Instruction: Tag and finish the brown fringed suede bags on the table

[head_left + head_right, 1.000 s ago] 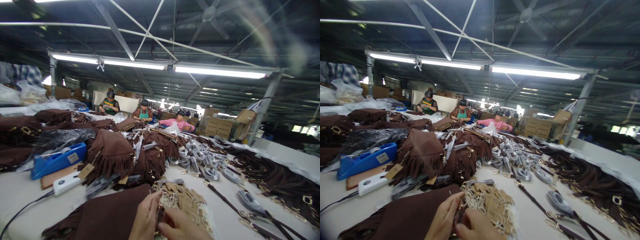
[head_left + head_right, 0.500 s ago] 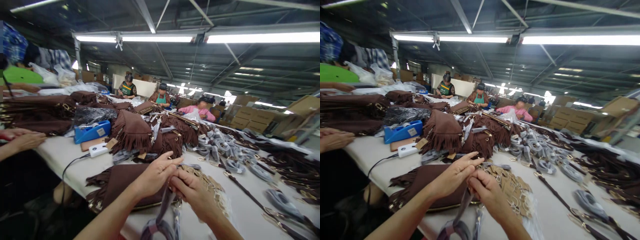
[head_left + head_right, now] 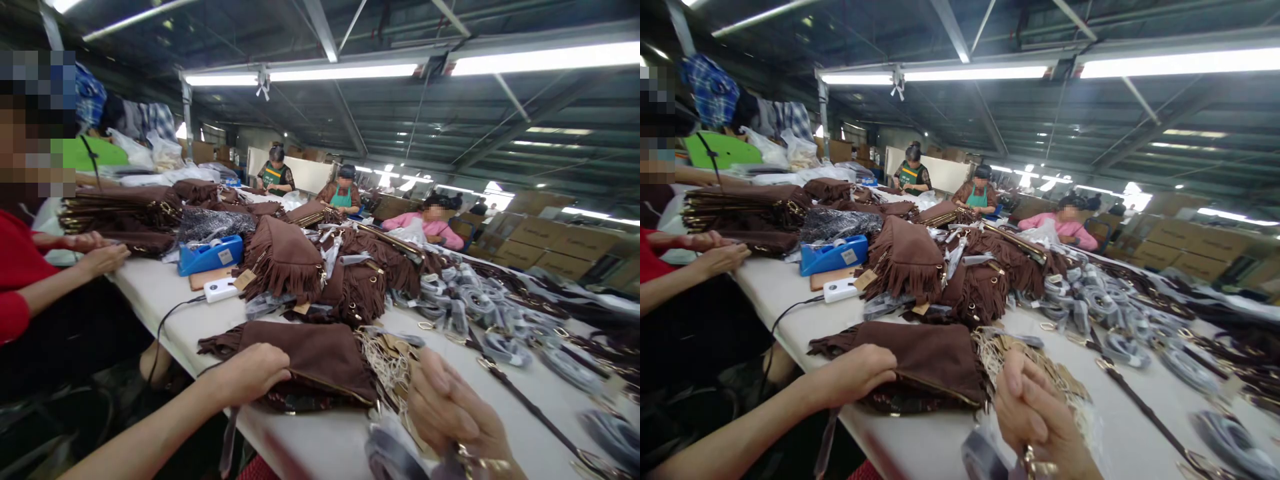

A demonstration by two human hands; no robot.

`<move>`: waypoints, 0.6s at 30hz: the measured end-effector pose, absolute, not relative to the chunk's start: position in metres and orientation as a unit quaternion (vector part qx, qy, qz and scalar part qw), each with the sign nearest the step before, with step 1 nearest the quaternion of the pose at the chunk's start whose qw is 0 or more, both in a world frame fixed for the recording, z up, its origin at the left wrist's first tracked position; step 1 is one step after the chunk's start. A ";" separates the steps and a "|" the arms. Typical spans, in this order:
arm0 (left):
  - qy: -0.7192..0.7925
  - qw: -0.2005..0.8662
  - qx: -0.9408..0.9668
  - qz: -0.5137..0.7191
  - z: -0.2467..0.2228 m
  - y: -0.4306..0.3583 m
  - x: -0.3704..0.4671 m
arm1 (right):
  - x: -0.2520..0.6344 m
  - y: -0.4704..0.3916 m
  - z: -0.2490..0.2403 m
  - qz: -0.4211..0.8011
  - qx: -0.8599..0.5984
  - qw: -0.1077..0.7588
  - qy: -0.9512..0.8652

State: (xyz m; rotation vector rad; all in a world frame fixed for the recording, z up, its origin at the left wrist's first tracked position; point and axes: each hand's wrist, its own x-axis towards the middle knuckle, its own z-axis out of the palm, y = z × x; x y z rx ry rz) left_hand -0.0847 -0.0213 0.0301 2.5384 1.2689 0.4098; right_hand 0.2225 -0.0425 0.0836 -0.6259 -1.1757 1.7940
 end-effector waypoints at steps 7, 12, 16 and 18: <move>0.469 0.123 0.864 0.136 0.057 -0.006 -0.078 | 0.179 -0.044 0.065 0.416 -0.441 0.178 -0.775; 0.475 0.144 0.855 0.152 0.055 -0.004 -0.081 | 0.164 -0.028 0.016 0.213 -0.463 0.068 -0.858; 0.469 0.180 0.850 0.158 0.063 0.003 -0.088 | 0.169 -0.017 -0.006 0.161 -0.433 0.083 -0.883; 0.455 0.205 0.852 0.157 0.071 0.005 -0.092 | 0.172 -0.014 -0.005 0.164 -0.407 0.106 -0.892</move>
